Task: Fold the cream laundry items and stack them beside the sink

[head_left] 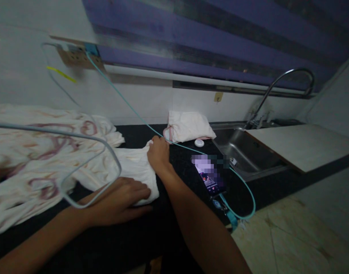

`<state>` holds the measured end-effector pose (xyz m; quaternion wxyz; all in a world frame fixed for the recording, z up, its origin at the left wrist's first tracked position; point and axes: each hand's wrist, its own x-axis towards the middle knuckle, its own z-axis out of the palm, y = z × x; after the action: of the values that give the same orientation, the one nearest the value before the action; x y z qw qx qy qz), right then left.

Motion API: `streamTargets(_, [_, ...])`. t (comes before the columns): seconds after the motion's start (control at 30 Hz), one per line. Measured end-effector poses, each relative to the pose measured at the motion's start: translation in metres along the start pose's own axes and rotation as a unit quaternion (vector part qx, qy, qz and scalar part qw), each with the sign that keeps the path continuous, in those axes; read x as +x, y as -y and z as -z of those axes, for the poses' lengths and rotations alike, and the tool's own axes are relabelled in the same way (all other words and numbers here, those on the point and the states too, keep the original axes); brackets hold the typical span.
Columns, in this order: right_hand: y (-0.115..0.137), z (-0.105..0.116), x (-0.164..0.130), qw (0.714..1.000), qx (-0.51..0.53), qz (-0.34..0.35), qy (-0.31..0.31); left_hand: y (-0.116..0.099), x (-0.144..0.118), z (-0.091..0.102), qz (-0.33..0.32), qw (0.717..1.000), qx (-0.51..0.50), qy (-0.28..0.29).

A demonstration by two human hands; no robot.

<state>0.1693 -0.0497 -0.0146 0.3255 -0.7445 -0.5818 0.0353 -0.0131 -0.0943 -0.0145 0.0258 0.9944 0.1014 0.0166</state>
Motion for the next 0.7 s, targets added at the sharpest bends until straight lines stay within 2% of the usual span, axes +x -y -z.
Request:
streamTargets(0.13, [-0.002,-0.006,0.003,0.997,0.045,0.023,-0.052,0.012,-0.002,0.002,0.063,0.998,-0.022,-0.014])
streamTargets(0.23, [-0.004,-0.010,0.004,0.993,0.095,0.009,-0.075,0.009,0.002,0.001,0.075,0.997,-0.008,0.002])
streamTargets(0.4, [-0.012,-0.016,0.012,0.986,0.156,-0.031,-0.047,-0.016,0.011,0.001,0.023,0.997,0.035,0.058])
streamTargets(0.5, [-0.016,-0.017,0.018,0.983,0.167,-0.075,-0.027,-0.030,0.018,0.002,-0.008,0.996,0.055,0.070])
streamTargets(0.57, [-0.017,-0.016,0.020,0.986,0.138,-0.089,-0.009,-0.039,0.025,0.003,-0.023,0.995,0.062,0.069])
streamTargets(0.7, [-0.015,-0.010,0.016,0.996,0.056,-0.070,0.024,-0.056,0.040,0.006,-0.040,0.992,0.089,0.084])
